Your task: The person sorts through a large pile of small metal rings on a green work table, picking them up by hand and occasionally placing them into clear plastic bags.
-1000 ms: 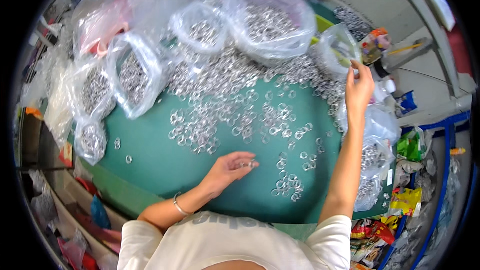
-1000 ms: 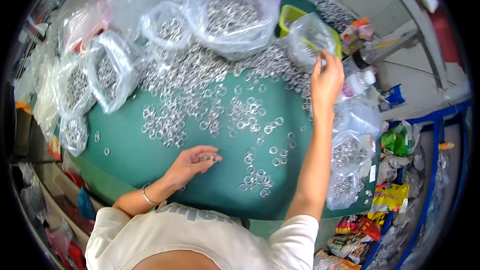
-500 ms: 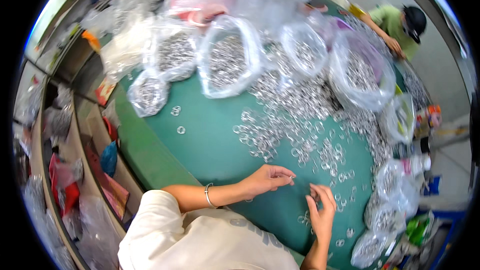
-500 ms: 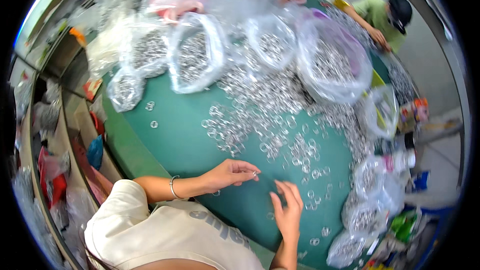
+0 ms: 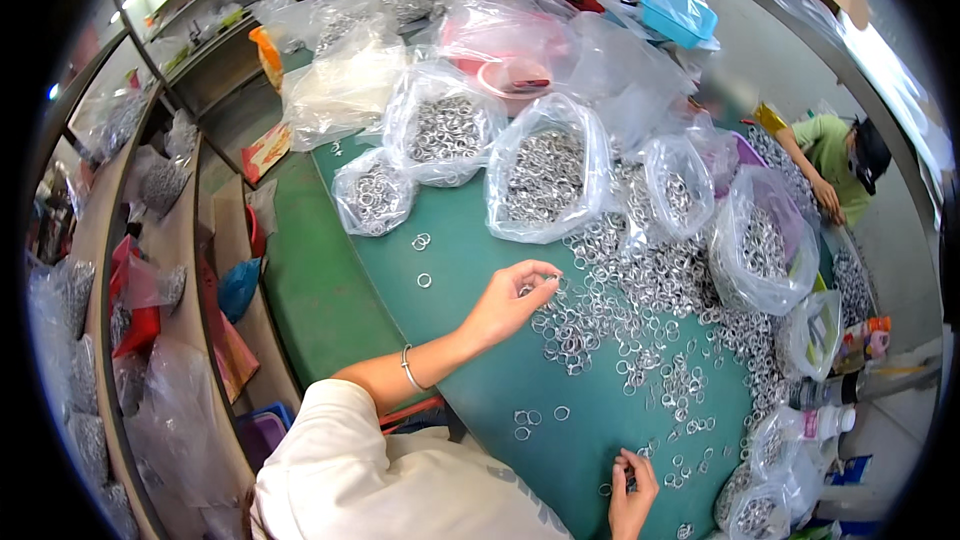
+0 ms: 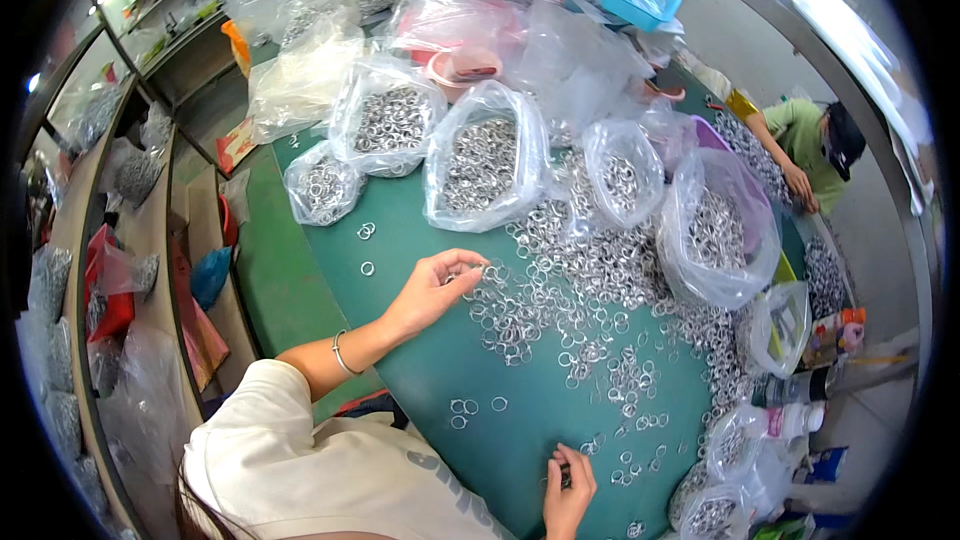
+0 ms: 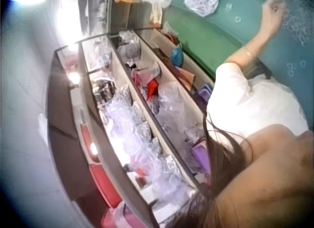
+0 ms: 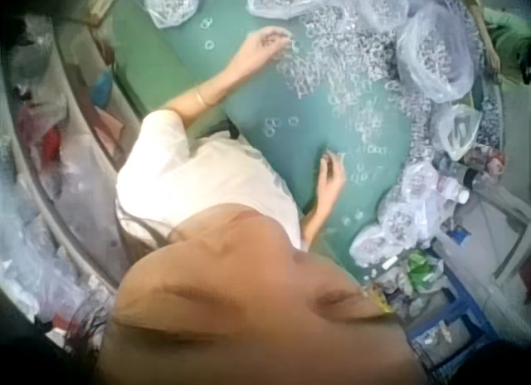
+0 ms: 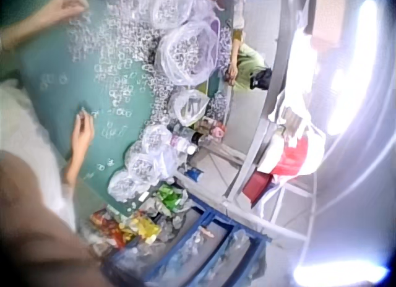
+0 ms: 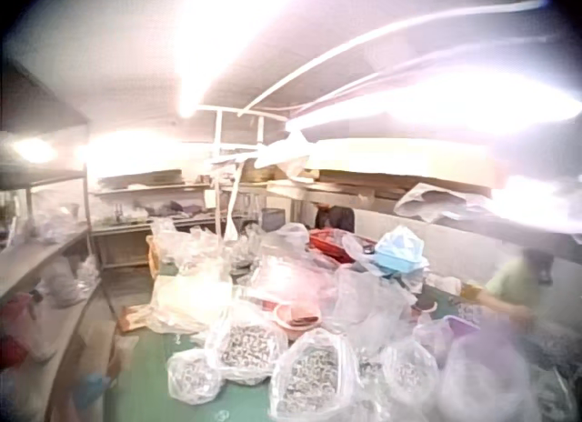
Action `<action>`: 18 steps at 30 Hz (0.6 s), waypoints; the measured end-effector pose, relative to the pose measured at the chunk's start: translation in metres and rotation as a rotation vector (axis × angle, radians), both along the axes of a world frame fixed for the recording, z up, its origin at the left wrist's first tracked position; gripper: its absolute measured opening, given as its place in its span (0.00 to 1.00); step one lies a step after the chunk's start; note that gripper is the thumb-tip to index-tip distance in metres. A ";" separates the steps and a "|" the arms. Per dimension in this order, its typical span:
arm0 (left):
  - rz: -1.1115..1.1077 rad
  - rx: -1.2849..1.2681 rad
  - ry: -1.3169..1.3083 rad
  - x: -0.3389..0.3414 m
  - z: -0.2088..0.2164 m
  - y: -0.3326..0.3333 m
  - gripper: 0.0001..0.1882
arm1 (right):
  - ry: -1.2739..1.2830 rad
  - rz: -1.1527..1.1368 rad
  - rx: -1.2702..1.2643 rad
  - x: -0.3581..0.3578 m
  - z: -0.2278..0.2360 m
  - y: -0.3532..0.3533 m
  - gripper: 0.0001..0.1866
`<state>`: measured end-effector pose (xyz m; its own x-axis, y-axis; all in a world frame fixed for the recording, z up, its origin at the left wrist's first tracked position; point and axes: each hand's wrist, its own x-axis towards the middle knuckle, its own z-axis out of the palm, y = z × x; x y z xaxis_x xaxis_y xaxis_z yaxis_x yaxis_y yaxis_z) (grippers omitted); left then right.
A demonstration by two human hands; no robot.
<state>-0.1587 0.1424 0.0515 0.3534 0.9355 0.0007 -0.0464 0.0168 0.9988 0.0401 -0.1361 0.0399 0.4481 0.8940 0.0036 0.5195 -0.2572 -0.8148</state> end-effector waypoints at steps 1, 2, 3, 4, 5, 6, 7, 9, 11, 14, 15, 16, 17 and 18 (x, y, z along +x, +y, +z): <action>0.074 0.061 0.034 -0.006 -0.003 0.004 0.11 | -0.021 0.012 -0.010 0.000 -0.002 -0.006 0.11; 0.148 0.122 0.069 -0.014 -0.005 0.006 0.11 | -0.042 0.024 -0.019 0.001 -0.004 -0.009 0.11; 0.235 0.102 0.020 -0.026 -0.004 0.015 0.11 | 0.030 -0.045 -0.051 -0.001 -0.006 -0.011 0.11; 0.319 0.033 -0.038 -0.033 0.005 0.022 0.10 | 0.010 -0.040 -0.051 -0.002 -0.005 -0.010 0.11; 0.306 -0.003 -0.040 -0.042 0.005 0.028 0.10 | -0.010 -0.035 -0.050 -0.003 -0.003 -0.010 0.11; 0.291 -0.039 -0.042 -0.049 0.004 0.031 0.10 | -0.030 -0.031 -0.049 -0.004 -0.001 -0.009 0.11; 0.320 0.005 -0.016 -0.053 0.003 0.030 0.11 | -0.030 -0.035 -0.050 -0.004 -0.001 -0.008 0.11; 0.372 0.095 0.040 -0.059 0.001 0.026 0.11 | -0.027 -0.048 -0.050 -0.006 0.000 -0.007 0.11; 0.596 0.255 0.107 -0.084 -0.008 0.041 0.12 | -0.028 -0.048 -0.044 -0.008 0.001 -0.004 0.11; 0.882 0.401 0.381 -0.130 -0.020 0.081 0.16 | -0.077 -0.050 -0.065 -0.010 0.006 -0.006 0.10; 0.897 0.327 0.454 -0.148 -0.027 0.092 0.16 | -0.098 -0.037 -0.068 -0.009 0.007 -0.005 0.10; 0.943 0.377 0.561 -0.177 -0.059 0.110 0.15 | -0.071 -0.035 -0.058 -0.007 0.005 -0.006 0.10; 0.901 0.396 0.549 -0.179 -0.065 0.112 0.14 | -0.051 -0.055 -0.049 -0.004 0.001 -0.008 0.10; 0.862 0.418 0.540 -0.181 -0.066 0.113 0.13 | -0.028 -0.070 -0.039 -0.003 -0.002 -0.009 0.10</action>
